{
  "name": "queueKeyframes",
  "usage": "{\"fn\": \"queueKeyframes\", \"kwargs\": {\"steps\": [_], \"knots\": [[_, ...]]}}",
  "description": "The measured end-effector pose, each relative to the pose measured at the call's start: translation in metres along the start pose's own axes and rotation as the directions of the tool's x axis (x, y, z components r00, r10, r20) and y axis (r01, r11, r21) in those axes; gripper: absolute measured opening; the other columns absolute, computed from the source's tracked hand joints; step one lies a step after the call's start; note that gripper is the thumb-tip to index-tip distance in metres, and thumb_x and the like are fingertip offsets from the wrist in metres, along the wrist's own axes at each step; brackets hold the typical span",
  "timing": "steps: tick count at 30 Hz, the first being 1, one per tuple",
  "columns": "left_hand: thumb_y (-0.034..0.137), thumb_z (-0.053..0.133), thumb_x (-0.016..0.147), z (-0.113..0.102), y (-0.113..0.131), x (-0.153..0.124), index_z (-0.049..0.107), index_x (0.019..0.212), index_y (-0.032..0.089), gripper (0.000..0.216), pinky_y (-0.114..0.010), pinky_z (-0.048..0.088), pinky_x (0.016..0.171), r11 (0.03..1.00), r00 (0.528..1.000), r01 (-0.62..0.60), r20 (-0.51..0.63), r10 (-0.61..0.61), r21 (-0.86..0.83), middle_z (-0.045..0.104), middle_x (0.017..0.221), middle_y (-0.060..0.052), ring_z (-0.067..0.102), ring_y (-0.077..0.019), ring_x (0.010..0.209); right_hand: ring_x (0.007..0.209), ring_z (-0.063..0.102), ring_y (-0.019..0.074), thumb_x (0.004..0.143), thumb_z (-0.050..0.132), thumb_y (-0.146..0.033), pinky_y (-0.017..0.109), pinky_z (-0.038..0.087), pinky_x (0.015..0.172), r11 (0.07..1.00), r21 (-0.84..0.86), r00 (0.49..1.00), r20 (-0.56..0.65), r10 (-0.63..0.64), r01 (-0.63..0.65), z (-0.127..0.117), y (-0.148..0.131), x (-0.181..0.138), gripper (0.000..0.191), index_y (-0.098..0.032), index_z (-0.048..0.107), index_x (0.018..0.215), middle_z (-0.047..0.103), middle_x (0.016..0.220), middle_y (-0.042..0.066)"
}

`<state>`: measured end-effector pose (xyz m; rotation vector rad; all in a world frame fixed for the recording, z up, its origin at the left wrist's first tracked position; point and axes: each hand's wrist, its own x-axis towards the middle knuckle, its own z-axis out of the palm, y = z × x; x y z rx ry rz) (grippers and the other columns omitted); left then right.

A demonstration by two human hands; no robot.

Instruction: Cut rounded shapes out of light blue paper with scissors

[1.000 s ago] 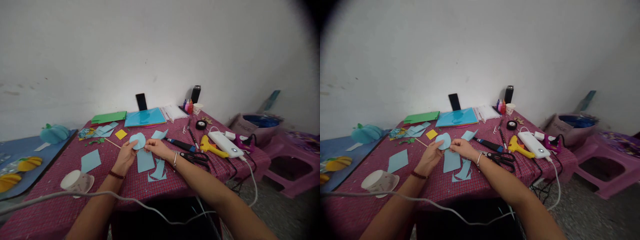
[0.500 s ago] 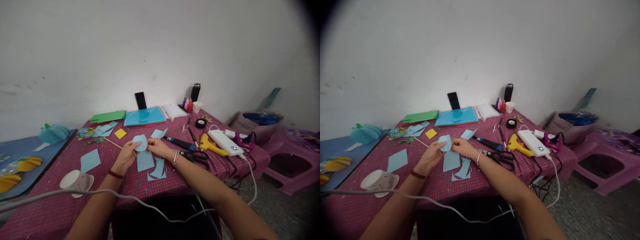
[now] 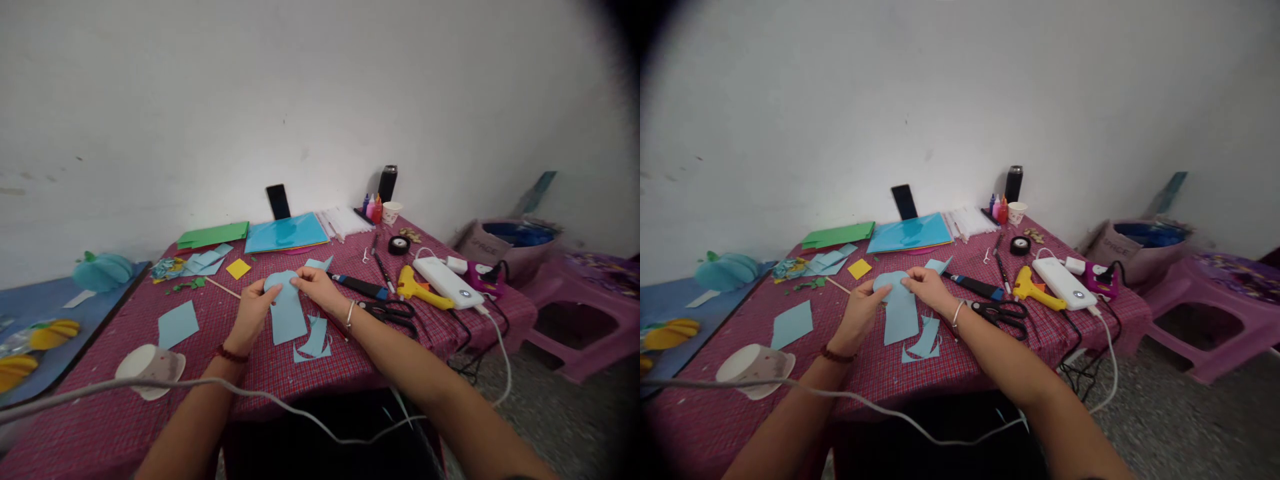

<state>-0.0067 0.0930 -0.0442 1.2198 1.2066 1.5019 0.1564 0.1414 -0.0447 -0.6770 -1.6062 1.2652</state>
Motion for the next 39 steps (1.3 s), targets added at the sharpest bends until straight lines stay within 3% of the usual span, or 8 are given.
{"fn": "queueKeyframes", "kwargs": {"steps": [4,7,12,18,23,31,39], "knots": [[0.031,0.076,0.066,0.001,0.002,0.002,0.063,0.067,0.015,0.021,-0.020,0.037,0.049,0.970,0.997,0.081,0.035,-0.075,-0.231,0.058,0.058,0.003,0.049,-0.0078,0.050,0.056,0.038,0.0096,0.076,0.061,-0.039,0.023,0.031,0.055,1.000,-0.005,1.000,-0.013,-0.018,0.018,-0.001,0.002,0.001,0.026,-0.018,0.052,0.065,0.043,0.060,-0.005],[0.033,0.075,0.067,0.001,0.005,0.003,0.061,0.063,0.015,0.023,-0.020,0.038,0.050,0.955,0.996,0.083,0.039,-0.075,-0.284,0.056,0.056,0.004,0.049,-0.0073,0.051,0.055,0.037,0.0094,0.077,0.061,-0.037,0.023,0.030,0.054,0.999,0.001,0.999,-0.006,-0.034,0.034,-0.001,0.003,0.001,0.025,-0.018,0.052,0.064,0.042,0.060,-0.005],[0.036,0.076,0.065,0.001,0.007,0.003,0.062,0.065,0.015,0.025,-0.022,0.041,0.052,0.948,0.991,0.123,0.092,-0.100,-0.292,0.057,0.058,0.002,0.051,-0.0089,0.052,0.056,0.038,0.0090,0.078,0.062,-0.036,0.022,0.030,0.054,0.998,0.037,0.999,0.015,-0.042,0.042,-0.001,0.004,0.000,0.024,-0.017,0.052,0.066,0.043,0.060,-0.005],[0.032,0.076,0.066,0.002,0.005,0.001,0.064,0.067,0.015,0.022,-0.020,0.040,0.051,0.956,0.989,0.133,0.104,-0.109,-0.260,0.059,0.059,0.002,0.051,-0.0080,0.052,0.055,0.039,0.0088,0.073,0.067,-0.045,0.022,0.033,0.053,0.997,0.065,0.994,0.106,0.031,-0.038,0.001,0.006,-0.001,0.033,-0.017,0.051,0.066,0.046,0.061,-0.005],[0.029,0.078,0.063,0.001,0.005,0.002,0.066,0.074,0.016,0.021,-0.020,0.039,0.052,0.982,0.994,0.094,0.062,-0.085,-0.166,0.063,0.066,0.002,0.053,-0.0081,0.055,0.054,0.037,0.0087,0.071,0.068,-0.046,0.022,0.031,0.051,0.999,0.011,0.998,0.038,0.047,-0.048,0.000,0.008,0.000,0.036,-0.018,0.047,0.062,0.042,0.059,-0.006],[0.030,0.079,0.062,-0.001,-0.001,0.004,0.064,0.068,0.014,0.023,-0.020,0.035,0.049,0.995,0.993,0.085,0.089,-0.080,-0.051,0.057,0.057,0.003,0.047,-0.0073,0.050,0.053,0.034,0.0082,0.068,0.070,-0.042,0.022,0.027,0.050,0.999,-0.051,0.999,-0.048,-0.006,0.003,0.001,-0.001,0.000,0.039,-0.019,0.041,0.057,0.039,0.057,-0.006],[0.032,0.076,0.065,-0.004,-0.003,0.008,0.064,0.072,0.013,0.024,-0.021,0.034,0.049,0.989,0.995,0.099,0.011,-0.098,-0.109,0.061,0.063,0.001,0.046,-0.0068,0.050,0.060,0.048,0.0114,0.075,0.061,-0.037,0.024,0.038,0.058,0.999,0.029,0.999,0.021,0.030,-0.030,-0.004,-0.006,0.002,0.021,-0.018,0.056,0.068,0.054,0.062,-0.003]]}}
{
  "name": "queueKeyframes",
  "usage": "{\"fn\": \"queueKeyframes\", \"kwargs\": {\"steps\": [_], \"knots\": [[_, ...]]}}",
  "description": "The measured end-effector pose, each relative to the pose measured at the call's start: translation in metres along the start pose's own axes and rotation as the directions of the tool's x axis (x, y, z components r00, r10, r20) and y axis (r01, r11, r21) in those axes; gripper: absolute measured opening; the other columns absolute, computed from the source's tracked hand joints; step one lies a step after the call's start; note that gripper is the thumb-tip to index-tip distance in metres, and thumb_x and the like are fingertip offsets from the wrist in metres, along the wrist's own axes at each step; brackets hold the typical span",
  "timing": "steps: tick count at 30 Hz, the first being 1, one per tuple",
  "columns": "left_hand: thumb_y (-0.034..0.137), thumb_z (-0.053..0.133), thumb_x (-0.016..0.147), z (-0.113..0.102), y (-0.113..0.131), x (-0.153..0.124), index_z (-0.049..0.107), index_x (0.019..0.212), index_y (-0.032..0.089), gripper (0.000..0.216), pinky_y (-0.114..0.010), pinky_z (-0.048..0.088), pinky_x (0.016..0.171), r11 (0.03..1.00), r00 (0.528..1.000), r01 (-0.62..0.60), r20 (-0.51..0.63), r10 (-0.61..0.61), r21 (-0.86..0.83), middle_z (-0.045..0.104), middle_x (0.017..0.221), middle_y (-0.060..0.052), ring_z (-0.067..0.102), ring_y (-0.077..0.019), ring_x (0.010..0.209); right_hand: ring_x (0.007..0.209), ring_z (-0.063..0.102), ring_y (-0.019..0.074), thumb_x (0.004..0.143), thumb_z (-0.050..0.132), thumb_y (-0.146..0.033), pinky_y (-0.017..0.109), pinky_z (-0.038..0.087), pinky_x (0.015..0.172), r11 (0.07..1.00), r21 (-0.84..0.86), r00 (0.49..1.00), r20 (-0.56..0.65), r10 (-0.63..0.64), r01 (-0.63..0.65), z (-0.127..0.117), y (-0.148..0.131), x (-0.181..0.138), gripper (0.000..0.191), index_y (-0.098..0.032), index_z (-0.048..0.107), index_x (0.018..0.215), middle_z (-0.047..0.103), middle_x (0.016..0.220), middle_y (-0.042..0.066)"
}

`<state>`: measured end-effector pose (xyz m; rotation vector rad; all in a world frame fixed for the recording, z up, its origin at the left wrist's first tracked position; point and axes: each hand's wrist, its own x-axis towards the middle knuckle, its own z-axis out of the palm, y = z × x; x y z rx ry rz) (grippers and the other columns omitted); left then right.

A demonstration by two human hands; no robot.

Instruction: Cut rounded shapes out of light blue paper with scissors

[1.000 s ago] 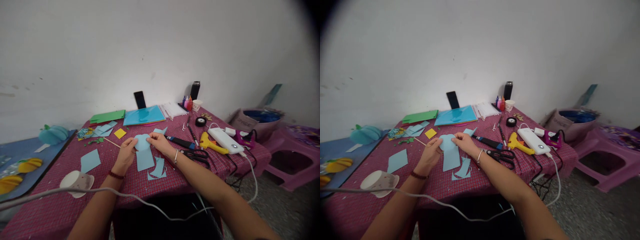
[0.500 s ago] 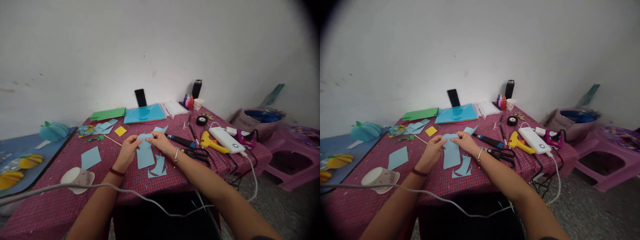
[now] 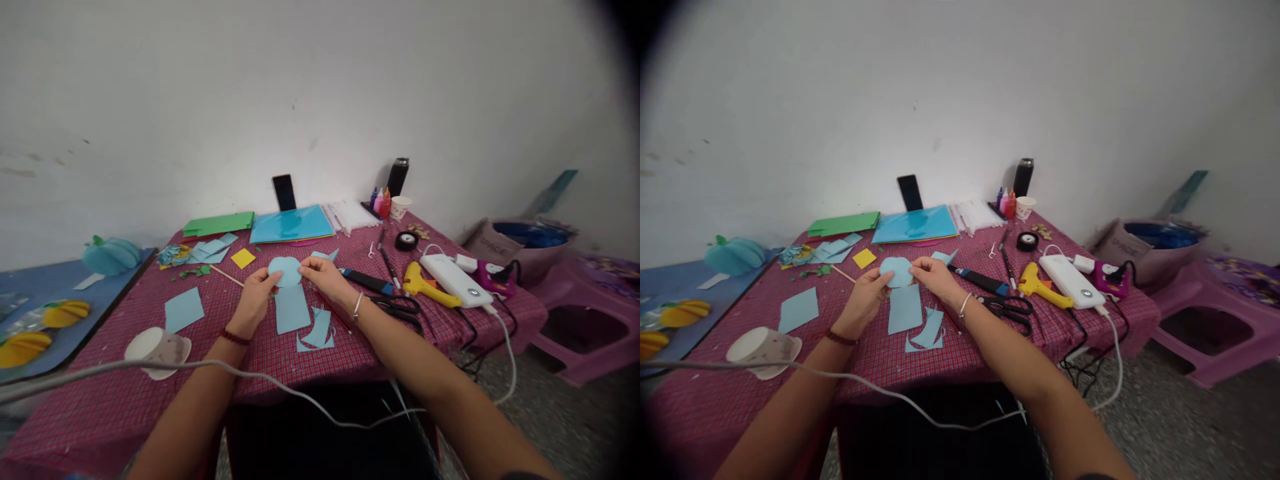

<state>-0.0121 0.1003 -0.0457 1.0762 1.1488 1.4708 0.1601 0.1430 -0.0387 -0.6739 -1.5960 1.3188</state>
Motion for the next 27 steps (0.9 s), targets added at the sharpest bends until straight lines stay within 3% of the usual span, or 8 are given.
{"fn": "queueKeyframes", "kwargs": {"steps": [9,14,17,22,27], "knots": [[0.032,0.076,0.063,0.0009,0.0013,0.0007,0.063,0.075,0.015,0.025,-0.021,0.037,0.052,0.998,1.000,0.019,-0.008,-0.020,-0.061,0.062,0.068,0.002,0.052,-0.0084,0.056,0.057,0.047,0.0107,0.068,0.068,-0.035,0.023,0.038,0.056,0.998,0.054,0.998,-0.050,0.039,-0.036,-0.0005,0.0032,0.0017,0.022,-0.019,0.054,0.063,0.053,0.058,-0.004],[0.033,0.077,0.063,0.0005,0.0004,0.0004,0.062,0.068,0.014,0.024,-0.021,0.037,0.052,0.998,0.999,0.037,0.024,-0.036,-0.055,0.060,0.062,0.002,0.051,-0.0083,0.053,0.056,0.050,0.0107,0.067,0.071,-0.044,0.024,0.039,0.057,0.948,0.276,0.986,0.081,0.144,-0.161,-0.0005,-0.0012,-0.0016,0.031,-0.017,0.056,0.065,0.056,0.060,-0.002],[0.033,0.076,0.064,0.0006,-0.0003,0.0007,0.062,0.067,0.014,0.024,-0.021,0.037,0.052,0.998,0.999,0.041,0.037,-0.039,-0.053,0.060,0.062,0.002,0.051,-0.0082,0.053,0.057,0.051,0.0100,0.068,0.072,-0.043,0.023,0.039,0.059,0.933,0.318,0.983,0.120,0.136,-0.168,-0.0001,-0.0006,-0.0030,0.031,-0.016,0.056,0.064,0.057,0.060,-0.002],[0.032,0.076,0.065,0.0015,0.0000,0.0003,0.060,0.066,0.014,0.024,-0.021,0.036,0.051,0.998,0.998,0.045,0.049,-0.042,-0.054,0.058,0.059,0.003,0.049,-0.0074,0.051,0.055,0.049,0.0089,0.073,0.067,-0.037,0.023,0.039,0.058,0.961,0.245,0.988,0.113,0.106,-0.131,0.0019,0.0003,-0.0039,0.025,-0.016,0.056,0.064,0.057,0.060,-0.002],[0.032,0.075,0.065,0.0038,0.0026,-0.0012,0.060,0.070,0.015,0.024,-0.020,0.037,0.050,0.996,0.998,0.042,0.045,-0.038,-0.080,0.058,0.060,0.003,0.049,-0.0075,0.051,0.052,0.048,0.0098,0.076,0.056,-0.030,0.023,0.038,0.054,0.997,-0.014,0.997,-0.001,0.077,-0.077,0.0043,0.0012,-0.0028,0.017,-0.018,0.051,0.065,0.054,0.056,-0.004]]}}
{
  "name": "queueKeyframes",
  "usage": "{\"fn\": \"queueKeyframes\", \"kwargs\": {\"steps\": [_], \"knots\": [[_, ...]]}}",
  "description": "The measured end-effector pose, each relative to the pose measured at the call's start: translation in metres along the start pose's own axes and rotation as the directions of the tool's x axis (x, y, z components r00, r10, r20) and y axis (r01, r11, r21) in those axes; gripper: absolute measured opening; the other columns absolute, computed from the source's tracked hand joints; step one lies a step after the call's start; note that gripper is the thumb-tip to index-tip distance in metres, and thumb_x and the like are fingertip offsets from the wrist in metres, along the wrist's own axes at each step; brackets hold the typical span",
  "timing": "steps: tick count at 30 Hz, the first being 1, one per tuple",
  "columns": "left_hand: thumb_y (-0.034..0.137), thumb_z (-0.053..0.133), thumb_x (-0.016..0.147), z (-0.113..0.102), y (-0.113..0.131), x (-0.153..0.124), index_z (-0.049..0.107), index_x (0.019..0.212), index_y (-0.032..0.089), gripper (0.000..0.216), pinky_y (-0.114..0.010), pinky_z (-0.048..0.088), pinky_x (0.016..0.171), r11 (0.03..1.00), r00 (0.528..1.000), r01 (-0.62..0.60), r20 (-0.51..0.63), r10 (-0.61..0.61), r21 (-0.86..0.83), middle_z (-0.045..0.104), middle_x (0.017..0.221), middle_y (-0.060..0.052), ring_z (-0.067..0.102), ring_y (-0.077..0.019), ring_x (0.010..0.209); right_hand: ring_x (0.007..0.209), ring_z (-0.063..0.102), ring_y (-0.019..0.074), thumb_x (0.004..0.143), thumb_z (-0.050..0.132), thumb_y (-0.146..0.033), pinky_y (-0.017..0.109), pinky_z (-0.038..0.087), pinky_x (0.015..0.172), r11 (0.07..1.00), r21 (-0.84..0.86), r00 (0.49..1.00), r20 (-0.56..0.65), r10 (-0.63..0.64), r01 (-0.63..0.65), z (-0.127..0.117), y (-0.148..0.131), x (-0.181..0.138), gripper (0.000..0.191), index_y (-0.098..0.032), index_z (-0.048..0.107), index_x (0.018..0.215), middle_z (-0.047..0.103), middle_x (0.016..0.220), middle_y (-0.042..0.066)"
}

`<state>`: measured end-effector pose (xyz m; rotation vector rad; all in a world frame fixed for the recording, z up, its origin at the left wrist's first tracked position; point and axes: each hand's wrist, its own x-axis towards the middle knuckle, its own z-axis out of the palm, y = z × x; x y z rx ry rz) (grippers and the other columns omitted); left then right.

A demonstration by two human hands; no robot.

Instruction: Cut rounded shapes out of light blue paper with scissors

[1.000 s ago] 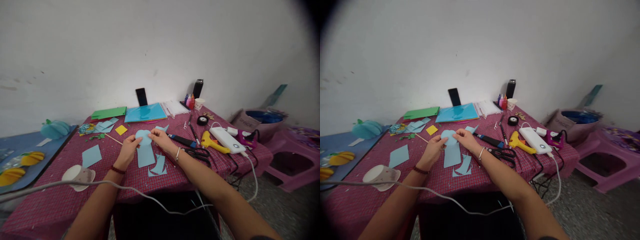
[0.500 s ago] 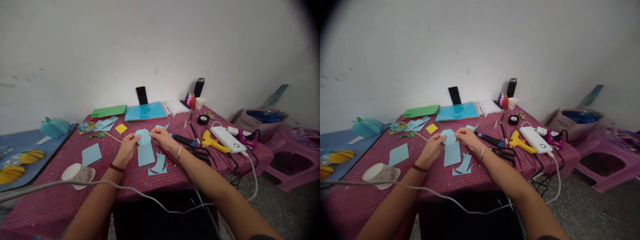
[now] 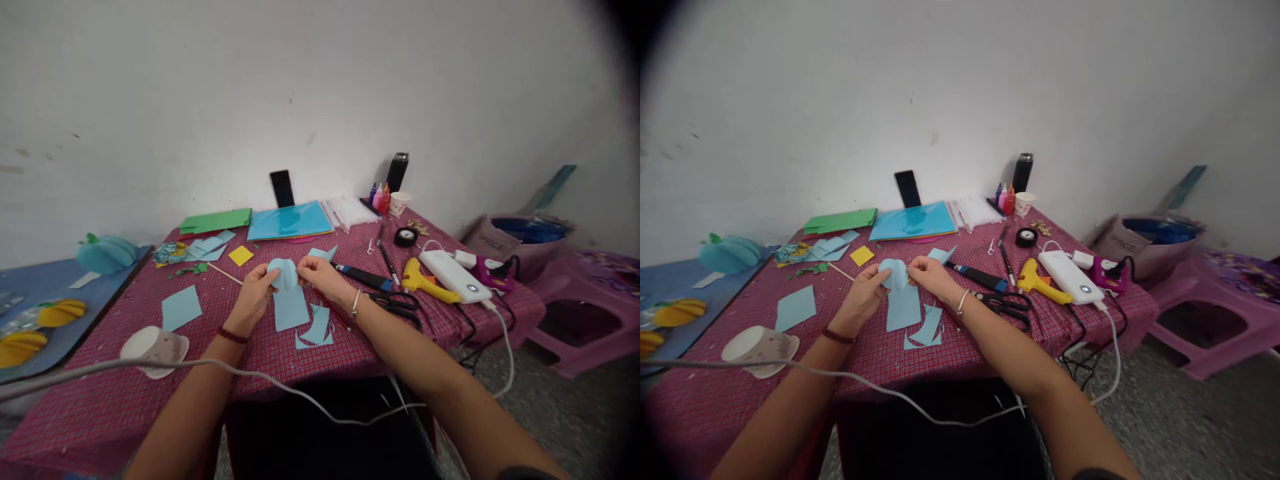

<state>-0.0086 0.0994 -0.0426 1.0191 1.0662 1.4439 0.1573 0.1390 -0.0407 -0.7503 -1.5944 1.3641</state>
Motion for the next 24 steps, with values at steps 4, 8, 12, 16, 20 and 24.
{"fn": "queueKeyframes", "kwargs": {"steps": [4,8,12,16,20,24], "knots": [[0.028,0.076,0.064,0.003,0.002,-0.002,0.059,0.079,0.016,0.026,-0.022,0.042,0.054,0.999,1.000,-0.013,0.012,0.013,-0.049,0.061,0.069,0.003,0.054,-0.0092,0.056,0.053,0.045,0.0106,0.068,0.053,-0.017,0.023,0.034,0.052,0.987,-0.148,0.990,-0.108,-0.086,0.069,-0.001,0.006,0.003,0.011,-0.020,0.046,0.059,0.048,0.054,-0.005],[0.020,0.077,0.062,0.005,0.004,-0.004,0.060,0.100,0.018,0.041,-0.023,0.047,0.061,0.998,0.997,-0.036,0.073,0.040,-0.053,0.065,0.085,0.000,0.059,-0.0112,0.065,0.054,0.041,0.0106,0.066,0.052,-0.016,0.023,0.032,0.052,0.982,-0.148,0.982,-0.129,-0.136,0.117,-0.002,0.011,0.006,0.006,-0.020,0.047,0.067,0.046,0.059,-0.006],[0.017,0.076,0.063,0.008,0.006,-0.008,0.055,0.122,0.023,0.063,-0.023,0.048,0.063,0.998,0.988,-0.068,0.136,0.068,-0.005,0.067,0.100,-0.003,0.060,-0.0124,0.071,0.054,0.039,0.0111,0.067,0.047,-0.016,0.023,0.031,0.051,0.981,-0.109,0.981,-0.088,-0.172,0.163,-0.003,0.011,0.005,0.008,-0.021,0.048,0.073,0.043,0.060,-0.006],[0.018,0.076,0.064,0.007,0.006,-0.010,0.058,0.122,0.022,0.061,-0.024,0.048,0.065,0.998,0.981,-0.046,0.188,0.039,0.035,0.068,0.099,-0.004,0.061,-0.0137,0.072,0.055,0.040,0.0117,0.068,0.043,-0.016,0.024,0.032,0.053,0.980,-0.140,0.988,-0.043,-0.147,0.140,-0.004,0.007,0.003,0.010,-0.019,0.052,0.064,0.045,0.058,-0.004],[0.019,0.075,0.066,0.003,0.003,-0.007,0.060,0.117,0.020,0.053,-0.025,0.048,0.065,0.997,0.978,-0.055,0.202,0.042,0.059,0.068,0.097,-0.004,0.061,-0.0144,0.072,0.055,0.041,0.0112,0.070,0.045,-0.017,0.023,0.032,0.054,0.984,-0.122,0.991,-0.033,-0.132,0.128,-0.004,0.005,0.003,0.009,-0.019,0.054,0.069,0.047,0.060,-0.004],[0.016,0.073,0.066,0.001,0.000,-0.004,0.060,0.116,0.020,0.052,-0.024,0.046,0.066,0.993,0.978,-0.099,0.193,0.085,0.065,0.067,0.102,-0.004,0.060,-0.0135,0.075,0.059,0.044,0.0106,0.070,0.057,-0.024,0.022,0.035,0.056,0.992,-0.046,0.993,0.033,-0.114,0.115,-0.003,0.005,0.002,0.007,-0.018,0.056,0.074,0.053,0.066,-0.004]]}}
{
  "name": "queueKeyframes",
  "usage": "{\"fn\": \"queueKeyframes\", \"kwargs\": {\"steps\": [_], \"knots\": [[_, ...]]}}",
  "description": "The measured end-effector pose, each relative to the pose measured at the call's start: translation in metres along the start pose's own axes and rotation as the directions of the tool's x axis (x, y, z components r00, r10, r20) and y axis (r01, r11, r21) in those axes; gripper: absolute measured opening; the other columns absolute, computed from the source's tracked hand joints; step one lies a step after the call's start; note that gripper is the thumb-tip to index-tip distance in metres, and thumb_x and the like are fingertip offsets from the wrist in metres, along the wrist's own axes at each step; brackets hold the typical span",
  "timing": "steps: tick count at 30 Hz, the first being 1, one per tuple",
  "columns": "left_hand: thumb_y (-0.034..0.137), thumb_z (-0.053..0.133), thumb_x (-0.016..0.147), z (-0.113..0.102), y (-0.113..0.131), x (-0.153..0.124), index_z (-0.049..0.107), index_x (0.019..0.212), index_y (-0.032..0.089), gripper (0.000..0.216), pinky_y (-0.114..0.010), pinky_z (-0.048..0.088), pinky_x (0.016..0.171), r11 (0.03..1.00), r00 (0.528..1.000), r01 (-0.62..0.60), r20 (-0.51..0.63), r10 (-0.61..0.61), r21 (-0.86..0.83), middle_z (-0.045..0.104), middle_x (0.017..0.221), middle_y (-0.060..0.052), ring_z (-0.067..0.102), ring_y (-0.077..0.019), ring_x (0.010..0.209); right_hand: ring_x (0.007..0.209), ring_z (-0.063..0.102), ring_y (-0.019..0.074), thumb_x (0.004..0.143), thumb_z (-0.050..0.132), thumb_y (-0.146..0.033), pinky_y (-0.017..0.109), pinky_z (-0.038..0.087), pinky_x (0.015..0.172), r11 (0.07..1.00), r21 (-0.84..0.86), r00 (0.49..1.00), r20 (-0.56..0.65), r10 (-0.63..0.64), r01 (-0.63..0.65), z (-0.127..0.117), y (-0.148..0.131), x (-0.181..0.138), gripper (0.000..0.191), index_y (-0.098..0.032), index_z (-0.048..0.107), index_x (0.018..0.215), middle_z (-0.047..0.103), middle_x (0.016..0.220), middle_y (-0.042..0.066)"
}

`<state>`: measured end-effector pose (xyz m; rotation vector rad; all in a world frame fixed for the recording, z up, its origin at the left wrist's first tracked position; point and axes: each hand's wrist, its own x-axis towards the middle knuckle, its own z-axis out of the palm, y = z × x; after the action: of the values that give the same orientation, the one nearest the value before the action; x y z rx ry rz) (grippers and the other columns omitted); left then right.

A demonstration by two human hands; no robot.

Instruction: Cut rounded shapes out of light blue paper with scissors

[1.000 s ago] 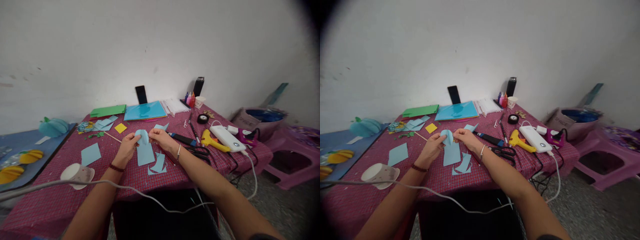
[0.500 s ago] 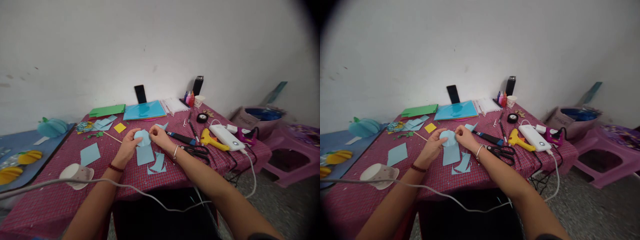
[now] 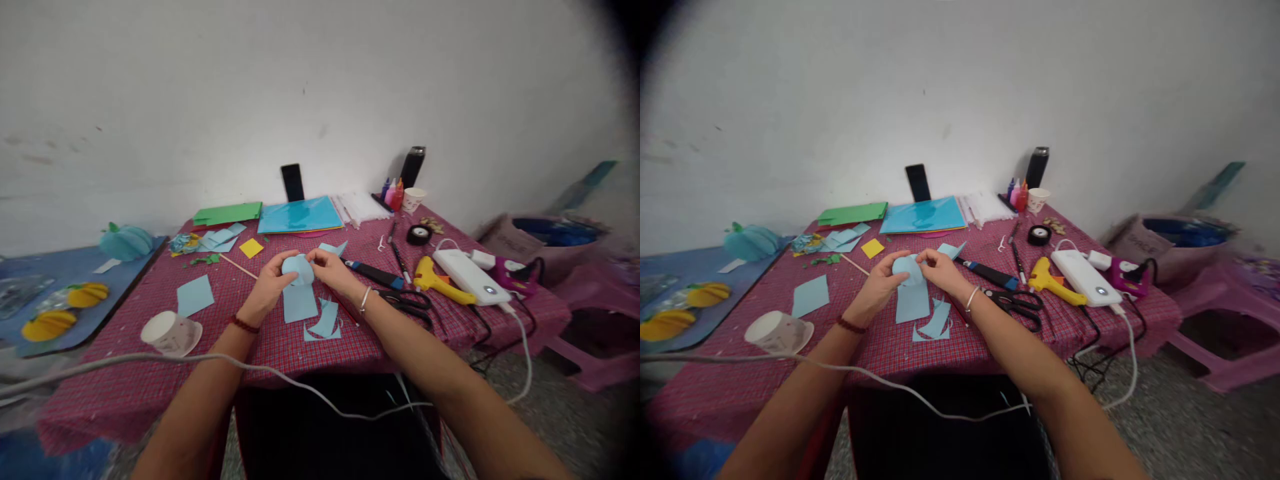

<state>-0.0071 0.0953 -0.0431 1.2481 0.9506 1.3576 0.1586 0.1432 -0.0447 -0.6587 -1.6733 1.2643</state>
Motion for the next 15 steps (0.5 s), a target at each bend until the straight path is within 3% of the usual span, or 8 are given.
{"fn": "queueKeyframes", "kwargs": {"steps": [4,8,11,15], "knots": [[0.016,0.074,0.063,0.001,-0.004,0.001,0.064,0.108,0.019,0.046,-0.024,0.046,0.068,1.000,0.999,-0.029,-0.033,0.029,0.006,0.068,0.098,-0.003,0.060,-0.0144,0.079,0.062,0.046,0.0107,0.066,0.063,-0.023,0.022,0.038,0.059,0.999,0.037,0.998,0.058,-0.014,0.012,0.000,0.000,-0.001,0.011,-0.017,0.055,0.070,0.053,0.066,-0.004],[0.019,0.073,0.062,0.003,0.012,0.008,0.067,0.085,0.016,0.024,-0.025,0.044,0.060,1.000,0.998,0.014,-0.064,-0.014,-0.001,0.065,0.075,-0.001,0.056,-0.0112,0.062,0.064,0.047,0.0111,0.067,0.062,-0.023,0.023,0.040,0.061,0.999,0.022,0.999,-0.018,-0.036,0.036,-0.001,0.001,0.000,0.010,-0.017,0.054,0.066,0.054,0.066,-0.004],[0.015,0.069,0.063,-0.004,0.054,0.019,0.065,0.082,0.017,0.019,-0.024,0.042,0.054,0.998,0.993,0.019,-0.116,-0.012,0.058,0.059,0.061,0.002,0.052,-0.0088,0.052,0.062,0.048,0.0109,0.067,0.061,-0.023,0.022,0.040,0.059,0.999,0.036,0.995,-0.099,-0.009,0.013,-0.005,0.002,0.001,0.008,-0.017,0.056,0.069,0.055,0.065,-0.004],[0.013,0.070,0.060,-0.035,0.132,0.022,0.067,0.086,0.017,0.027,-0.025,0.047,0.059,0.975,0.981,-0.023,-0.183,0.065,0.221,0.060,0.061,0.001,0.059,-0.0114,0.057,0.053,0.045,0.0094,0.068,0.055,-0.021,0.020,0.037,0.050,0.997,0.013,0.988,-0.132,0.079,-0.078,-0.009,0.002,0.002,0.007,-0.018,0.058,0.073,0.054,0.061,-0.005]]}}
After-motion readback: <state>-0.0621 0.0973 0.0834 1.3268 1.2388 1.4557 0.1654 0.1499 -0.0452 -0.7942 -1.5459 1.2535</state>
